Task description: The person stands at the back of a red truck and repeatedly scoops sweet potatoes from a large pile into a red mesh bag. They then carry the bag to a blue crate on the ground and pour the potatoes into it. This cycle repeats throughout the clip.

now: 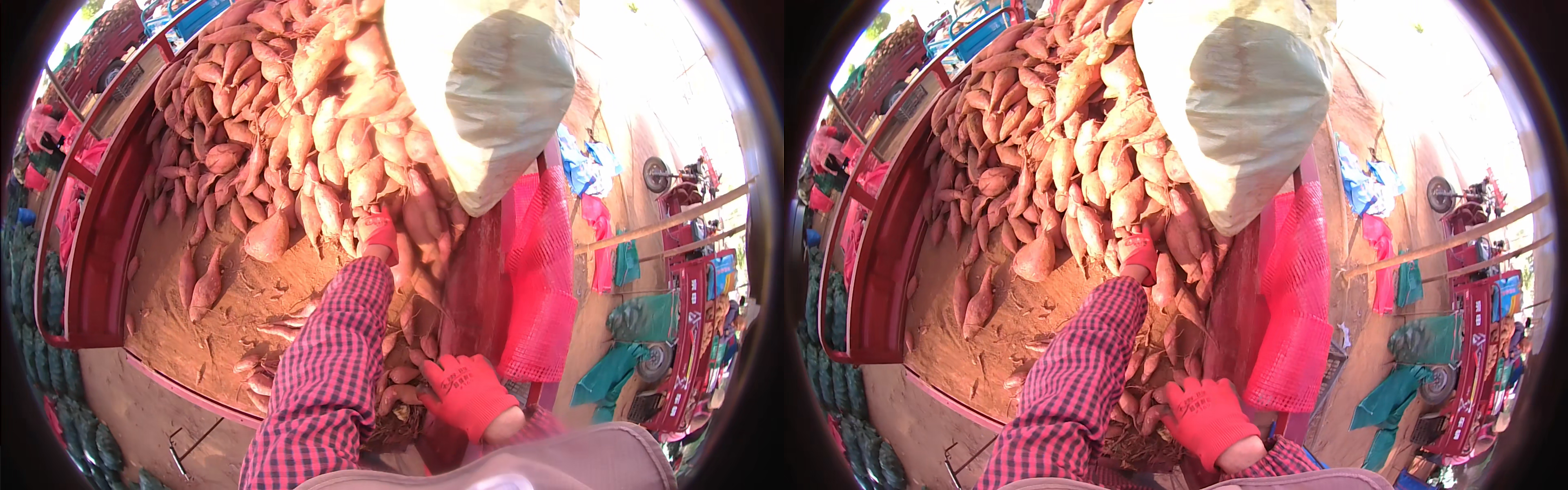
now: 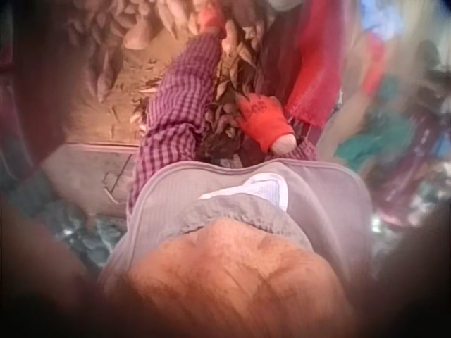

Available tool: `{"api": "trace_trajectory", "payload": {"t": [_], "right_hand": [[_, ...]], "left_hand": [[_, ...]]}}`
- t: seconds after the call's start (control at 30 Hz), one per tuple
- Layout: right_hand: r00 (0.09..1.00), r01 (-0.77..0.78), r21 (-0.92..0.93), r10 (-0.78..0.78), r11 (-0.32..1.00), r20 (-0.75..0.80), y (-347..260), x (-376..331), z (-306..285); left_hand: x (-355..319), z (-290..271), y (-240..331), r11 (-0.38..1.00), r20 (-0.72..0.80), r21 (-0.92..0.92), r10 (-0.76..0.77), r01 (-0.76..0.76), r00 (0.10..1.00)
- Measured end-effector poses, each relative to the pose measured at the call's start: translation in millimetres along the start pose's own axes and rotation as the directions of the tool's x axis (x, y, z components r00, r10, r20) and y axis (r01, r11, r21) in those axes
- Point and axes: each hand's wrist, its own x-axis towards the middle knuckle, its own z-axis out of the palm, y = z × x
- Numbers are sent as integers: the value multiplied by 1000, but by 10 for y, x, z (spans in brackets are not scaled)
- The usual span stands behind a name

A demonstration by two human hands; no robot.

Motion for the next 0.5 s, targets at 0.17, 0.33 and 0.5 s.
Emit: {"api": "trace_trajectory", "payload": {"t": [0.17,0.33,0.5], "right_hand": [[992,-43,11,41,999,122,13,2,-74],[981,-146,-42,139,988,-133,26,35,15],[923,-190,124,221,974,-316,24,108,71]], "left_hand": [[-581,182,-277,961,191,-276,76,-20,979],[-1699,-237,-511,132,312,-946,136,295,940],[-2532,-879,-549,-649,184,-379,646,660,741]]}}
